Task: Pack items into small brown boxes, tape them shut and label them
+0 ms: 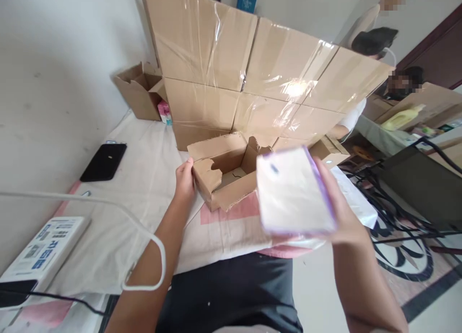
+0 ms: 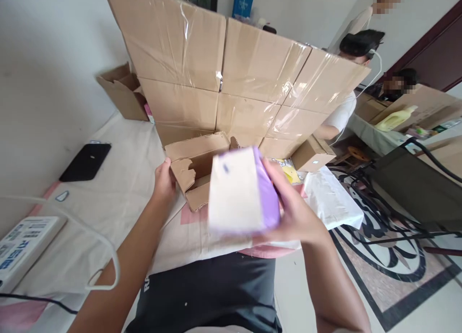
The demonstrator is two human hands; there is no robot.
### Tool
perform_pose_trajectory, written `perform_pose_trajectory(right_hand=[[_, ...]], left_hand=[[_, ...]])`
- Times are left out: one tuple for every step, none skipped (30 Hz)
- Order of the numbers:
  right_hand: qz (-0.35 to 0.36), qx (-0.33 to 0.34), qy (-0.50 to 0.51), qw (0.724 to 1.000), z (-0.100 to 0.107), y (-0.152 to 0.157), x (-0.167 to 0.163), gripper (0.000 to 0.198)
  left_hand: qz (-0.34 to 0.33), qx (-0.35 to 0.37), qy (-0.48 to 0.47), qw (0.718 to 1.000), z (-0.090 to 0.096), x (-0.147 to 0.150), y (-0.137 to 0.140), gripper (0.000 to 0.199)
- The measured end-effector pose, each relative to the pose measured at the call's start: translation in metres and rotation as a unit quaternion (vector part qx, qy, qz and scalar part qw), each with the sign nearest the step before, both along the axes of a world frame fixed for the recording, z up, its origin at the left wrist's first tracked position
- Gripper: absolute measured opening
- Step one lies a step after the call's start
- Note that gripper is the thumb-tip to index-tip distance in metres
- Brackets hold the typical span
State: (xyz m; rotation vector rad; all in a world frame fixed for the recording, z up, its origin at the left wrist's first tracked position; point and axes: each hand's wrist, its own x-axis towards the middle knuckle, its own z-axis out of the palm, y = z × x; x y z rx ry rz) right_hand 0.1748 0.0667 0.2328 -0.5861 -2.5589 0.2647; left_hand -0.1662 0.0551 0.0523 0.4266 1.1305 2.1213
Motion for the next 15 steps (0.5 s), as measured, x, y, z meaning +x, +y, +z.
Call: perform_pose_trajectory(right_hand=[[0.016, 0.006, 0.006, 1.0, 0.006, 0.018, -0.019, 0.122], [0.047, 0.036, 0.01, 0.998, 0.009, 0.036, -0.039, 0.116], [0.079, 0.056, -0.006, 0.995, 0.009, 0.053, -0.059, 0.11], [0.11, 0.059, -0.042, 0.991, 0.007, 0.069, -0.077, 0.107], [0.141, 0.052, -0.082, 0.985, 0.003, 0.083, -0.094, 0.107], [0.161, 0.039, -0.123, 0.978, -0.001, 0.094, -0.107, 0.107], [0.171, 0.02, -0.158, 0.972, -0.005, 0.102, -0.116, 0.107], [0.173, 0.001, -0.184, 0.968, -0.009, 0.108, -0.123, 0.108], [0.17, -0.017, -0.2, 0.965, -0.012, 0.112, -0.127, 0.108], [0.165, -0.032, -0.209, 0.964, -0.013, 0.115, -0.13, 0.107], [0.164, -0.043, -0.212, 0.962, -0.012, 0.115, -0.131, 0.107], [0.166, -0.048, -0.216, 0.961, -0.011, 0.115, -0.131, 0.106], [0.169, -0.05, -0.218, 0.96, -0.009, 0.114, -0.13, 0.105], [0.173, -0.049, -0.219, 0.959, -0.007, 0.113, -0.129, 0.104], [0.176, -0.049, -0.219, 0.958, -0.005, 0.111, -0.128, 0.103]], left_hand=[[-0.002, -0.005, -0.001, 1.0, -0.001, 0.0, 0.0, 0.052], [-0.002, -0.009, -0.001, 1.0, -0.002, -0.001, 0.0, 0.053], [0.0, -0.013, 0.0, 1.0, -0.002, -0.001, 0.0, 0.054], [0.002, -0.016, 0.0, 1.0, -0.003, -0.002, 0.0, 0.054], [0.004, -0.019, 0.0, 1.0, -0.004, -0.002, 0.001, 0.054], [0.004, -0.021, 0.0, 1.0, -0.005, -0.003, 0.002, 0.054], [0.005, -0.023, -0.001, 1.0, -0.005, -0.003, 0.003, 0.054], [0.004, -0.025, -0.003, 1.0, -0.005, -0.003, 0.003, 0.055], [0.002, -0.026, -0.006, 1.0, -0.005, -0.003, 0.004, 0.055], [-0.001, -0.027, -0.009, 1.0, -0.004, -0.003, 0.004, 0.056], [-0.005, -0.028, -0.011, 1.0, -0.003, -0.003, 0.003, 0.056], [-0.01, -0.028, -0.013, 0.999, -0.002, -0.002, 0.003, 0.056], [-0.014, -0.029, -0.014, 0.999, -0.001, -0.001, 0.002, 0.056], [-0.016, -0.029, -0.014, 0.999, 0.0, 0.0, 0.001, 0.055], [-0.015, -0.029, -0.015, 0.999, 0.001, 0.0, 0.0, 0.054]])
